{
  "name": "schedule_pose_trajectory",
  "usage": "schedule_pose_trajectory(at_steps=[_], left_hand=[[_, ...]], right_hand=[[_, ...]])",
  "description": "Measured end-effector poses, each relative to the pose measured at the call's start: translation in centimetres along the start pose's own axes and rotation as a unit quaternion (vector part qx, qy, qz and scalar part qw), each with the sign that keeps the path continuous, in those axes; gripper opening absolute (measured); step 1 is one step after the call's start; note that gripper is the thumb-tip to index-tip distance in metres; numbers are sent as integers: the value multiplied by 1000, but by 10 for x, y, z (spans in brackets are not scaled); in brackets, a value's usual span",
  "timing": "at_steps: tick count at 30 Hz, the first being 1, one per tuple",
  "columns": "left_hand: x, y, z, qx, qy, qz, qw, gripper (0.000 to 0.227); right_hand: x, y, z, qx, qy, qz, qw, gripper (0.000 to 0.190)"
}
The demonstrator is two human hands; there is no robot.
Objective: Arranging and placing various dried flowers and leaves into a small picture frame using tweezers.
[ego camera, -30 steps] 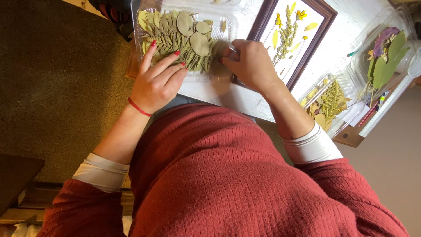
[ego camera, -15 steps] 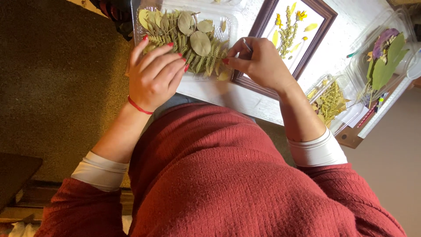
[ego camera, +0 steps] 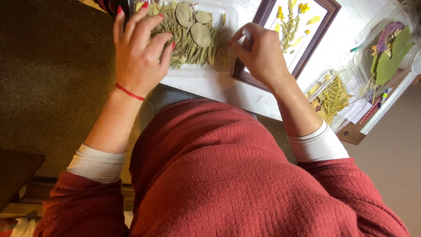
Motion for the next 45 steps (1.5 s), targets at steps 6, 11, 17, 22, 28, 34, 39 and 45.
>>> schedule_pose_trajectory(at_steps=[6,11,17,22,28,34,39,45], left_hand=[[-3,1,-2,-9,10,-9,1000,16],[-10,-3,20,-66,30,-27,997,17],[-6,8,16,-33,36,-24,999,17],[2,11,14,-29,37,-12,999,15],[6,9,12,-24,55,-3,998,15],[4,10,9,-30,46,-2,999,15],[8,11,8,-31,40,0,999,16],[16,13,6,-25,42,11,999,18]], right_hand=[[-4,-3,53,137,-306,38,941,34],[18,-16,27,132,-200,-25,970,40],[14,-9,14,233,-97,26,967,20],[10,8,-10,221,-5,49,974,18],[-5,10,-6,256,35,70,963,13],[-13,6,-3,269,68,63,959,11],[-6,11,-10,279,37,82,956,14],[13,10,1,182,-145,25,972,16]])
Point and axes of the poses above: each hand's wrist, its own y-axis away from the middle knuckle, its own x-axis out of the back of the hand, z = x × y, the point moved 1 cm from there along -y, towards the middle knuckle, and after that the axes turned 2 degrees about y, right-handed, at the moved point
